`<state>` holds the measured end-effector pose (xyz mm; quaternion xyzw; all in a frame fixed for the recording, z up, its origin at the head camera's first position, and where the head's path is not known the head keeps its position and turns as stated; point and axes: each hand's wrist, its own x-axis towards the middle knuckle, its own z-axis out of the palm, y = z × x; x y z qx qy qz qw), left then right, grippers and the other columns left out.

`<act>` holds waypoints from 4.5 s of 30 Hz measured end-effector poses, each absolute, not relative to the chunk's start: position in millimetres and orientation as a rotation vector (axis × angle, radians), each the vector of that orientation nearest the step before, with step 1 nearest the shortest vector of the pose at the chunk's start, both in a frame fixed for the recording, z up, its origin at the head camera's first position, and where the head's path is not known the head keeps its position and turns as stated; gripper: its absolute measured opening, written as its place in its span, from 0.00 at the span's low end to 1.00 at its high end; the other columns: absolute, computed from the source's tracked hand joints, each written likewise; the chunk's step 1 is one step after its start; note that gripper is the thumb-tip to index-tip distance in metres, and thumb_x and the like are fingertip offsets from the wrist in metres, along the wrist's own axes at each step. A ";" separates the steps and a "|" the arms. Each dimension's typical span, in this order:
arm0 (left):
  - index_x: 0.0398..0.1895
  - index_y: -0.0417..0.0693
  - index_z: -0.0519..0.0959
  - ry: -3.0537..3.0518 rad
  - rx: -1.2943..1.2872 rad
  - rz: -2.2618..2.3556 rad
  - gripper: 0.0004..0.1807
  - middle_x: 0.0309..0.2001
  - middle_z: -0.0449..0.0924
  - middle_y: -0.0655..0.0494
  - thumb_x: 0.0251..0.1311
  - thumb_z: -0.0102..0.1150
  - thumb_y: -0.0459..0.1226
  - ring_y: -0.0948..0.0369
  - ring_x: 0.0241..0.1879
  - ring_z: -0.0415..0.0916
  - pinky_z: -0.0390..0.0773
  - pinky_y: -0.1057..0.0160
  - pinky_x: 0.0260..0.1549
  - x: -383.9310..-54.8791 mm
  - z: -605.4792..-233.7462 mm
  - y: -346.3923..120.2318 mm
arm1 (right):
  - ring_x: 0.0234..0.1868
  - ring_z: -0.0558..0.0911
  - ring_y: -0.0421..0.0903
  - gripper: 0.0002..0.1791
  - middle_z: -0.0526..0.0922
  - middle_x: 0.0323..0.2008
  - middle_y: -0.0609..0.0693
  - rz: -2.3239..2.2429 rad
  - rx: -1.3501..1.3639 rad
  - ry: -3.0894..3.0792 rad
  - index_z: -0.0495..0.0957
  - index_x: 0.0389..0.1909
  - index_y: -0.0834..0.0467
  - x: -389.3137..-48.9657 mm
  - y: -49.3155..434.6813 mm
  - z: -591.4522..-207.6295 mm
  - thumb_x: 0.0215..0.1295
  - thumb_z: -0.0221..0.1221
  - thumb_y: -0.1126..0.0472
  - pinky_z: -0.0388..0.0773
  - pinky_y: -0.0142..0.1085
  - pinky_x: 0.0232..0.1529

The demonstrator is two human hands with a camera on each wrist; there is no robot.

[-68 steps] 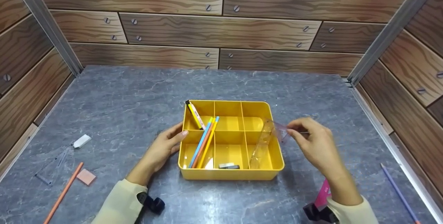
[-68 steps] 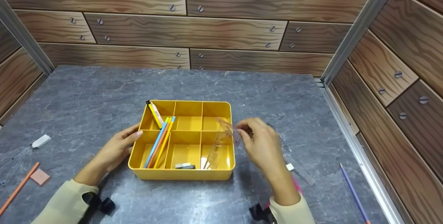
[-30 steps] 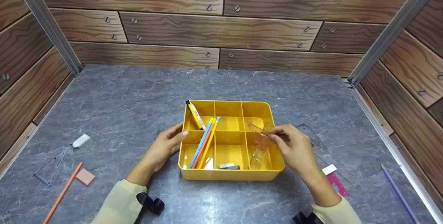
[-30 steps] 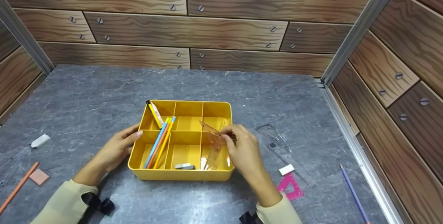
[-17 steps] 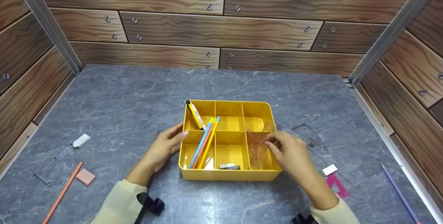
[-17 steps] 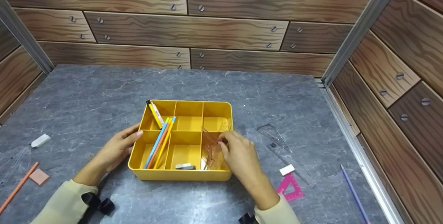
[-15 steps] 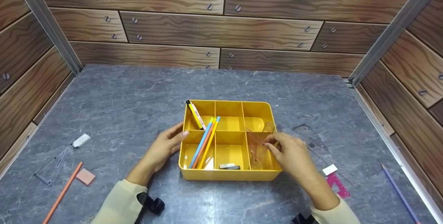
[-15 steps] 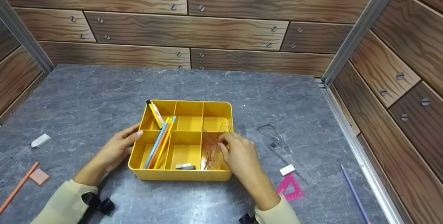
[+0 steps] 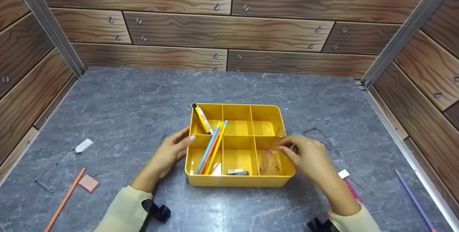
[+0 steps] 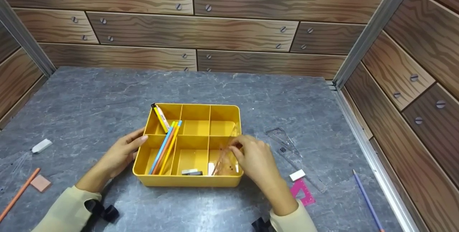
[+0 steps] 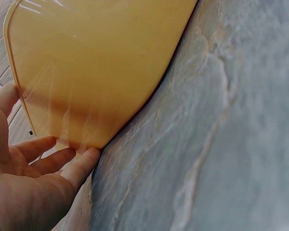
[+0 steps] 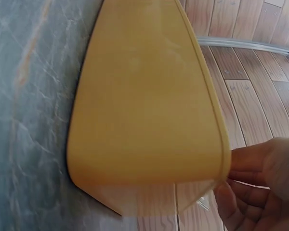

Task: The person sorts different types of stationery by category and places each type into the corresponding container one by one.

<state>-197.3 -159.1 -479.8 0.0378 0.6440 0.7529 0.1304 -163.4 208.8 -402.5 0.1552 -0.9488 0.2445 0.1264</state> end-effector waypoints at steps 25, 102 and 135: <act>0.75 0.42 0.58 1.886 0.092 2.188 0.37 0.72 0.58 0.42 0.67 0.59 0.44 0.49 0.64 0.67 0.73 0.54 0.59 -197.6 -480.7 -159.0 | 0.38 0.84 0.52 0.19 0.84 0.40 0.52 0.785 0.307 -2.789 0.83 0.47 0.58 -177.1 271.0 -394.7 0.69 0.59 0.47 0.82 0.50 0.42; 0.75 0.41 0.57 1.859 0.097 2.192 0.38 0.72 0.58 0.41 0.67 0.60 0.44 0.50 0.64 0.67 0.72 0.54 0.60 -198.4 -479.8 -160.4 | 0.48 0.77 0.71 0.17 0.80 0.46 0.70 0.321 0.459 -3.064 0.79 0.49 0.70 -223.8 317.9 -447.6 0.62 0.63 0.64 0.72 0.64 0.50; 0.75 0.41 0.56 1.864 0.097 2.183 0.39 0.72 0.58 0.41 0.67 0.60 0.45 0.49 0.65 0.66 0.71 0.54 0.60 -198.6 -479.4 -159.5 | 0.34 0.77 0.59 0.09 0.74 0.29 0.55 0.232 0.447 -3.208 0.76 0.26 0.60 -231.1 314.4 -433.8 0.51 0.67 0.63 0.75 0.57 0.38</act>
